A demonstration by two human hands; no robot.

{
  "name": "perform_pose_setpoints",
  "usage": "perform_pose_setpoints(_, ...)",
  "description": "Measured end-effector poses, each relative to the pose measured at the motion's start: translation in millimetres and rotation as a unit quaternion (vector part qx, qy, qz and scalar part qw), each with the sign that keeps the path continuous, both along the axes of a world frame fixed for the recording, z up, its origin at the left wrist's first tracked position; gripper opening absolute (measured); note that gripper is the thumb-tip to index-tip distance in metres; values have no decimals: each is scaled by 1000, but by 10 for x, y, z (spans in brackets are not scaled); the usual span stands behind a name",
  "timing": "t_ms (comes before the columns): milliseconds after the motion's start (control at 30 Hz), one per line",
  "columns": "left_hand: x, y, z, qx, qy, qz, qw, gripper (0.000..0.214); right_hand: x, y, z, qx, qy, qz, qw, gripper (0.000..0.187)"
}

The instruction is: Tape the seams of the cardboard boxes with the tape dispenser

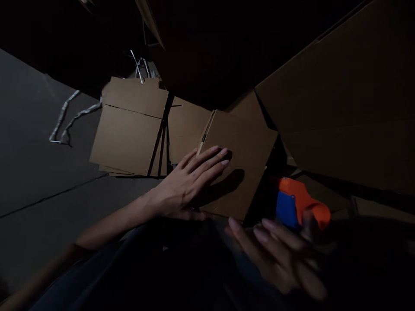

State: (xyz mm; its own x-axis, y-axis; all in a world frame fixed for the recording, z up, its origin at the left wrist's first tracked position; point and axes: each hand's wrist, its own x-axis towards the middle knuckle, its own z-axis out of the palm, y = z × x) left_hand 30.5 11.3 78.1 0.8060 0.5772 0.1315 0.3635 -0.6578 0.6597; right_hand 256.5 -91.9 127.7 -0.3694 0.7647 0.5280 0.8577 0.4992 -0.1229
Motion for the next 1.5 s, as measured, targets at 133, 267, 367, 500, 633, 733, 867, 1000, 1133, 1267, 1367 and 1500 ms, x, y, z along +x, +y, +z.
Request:
perform_pose_setpoints(133,45,-23,-12,5,-3,15,1000,108,27,399,-205,-19,97,23,995,24)
perform_pose_setpoints(267,71,-36,-6,9,-22,34,999,110,-126,549,-415,-34,293,-13,955,24)
perform_pose_setpoints(367,82,-40,-11,4,-38,43,998,112,-181,565,-451,-44,290,-24,956,22)
perform_pose_setpoints(500,104,-38,-34,-10,-67,55,996,113,-182,562,-434,-44,264,-49,962,23)
perform_pose_setpoints(633,135,-47,-52,-26,-99,63,993,113,-186,547,-450,-53,256,-79,962,23)
perform_pose_setpoints(733,156,-82,-51,-45,-122,83,988,112,-184,529,-479,-67,265,-82,958,20)
perform_pose_setpoints(867,179,-145,-41,-67,-138,102,983,110,-166,505,-520,-98,303,-74,945,19)
perform_pose_setpoints(1000,208,-196,-67,-78,-149,114,979,111,-148,473,-532,-101,282,-72,951,19)
perform_pose_setpoints(1133,249,-255,-104,-75,-166,171,968,118,-145,439,-504,-104,217,-106,965,31)
perform_pose_setpoints(1267,272,-315,-102,-84,-146,202,965,120,-145,406,-506,-127,201,-180,954,79)
perform_pose_setpoints(1367,274,-334,-99,-81,-153,205,963,123,-133,369,-527,-185,237,-209,931,104)
perform_pose_setpoints(1500,269,-345,-101,-65,-165,204,963,127,-122,326,-504,-273,266,-242,893,113)
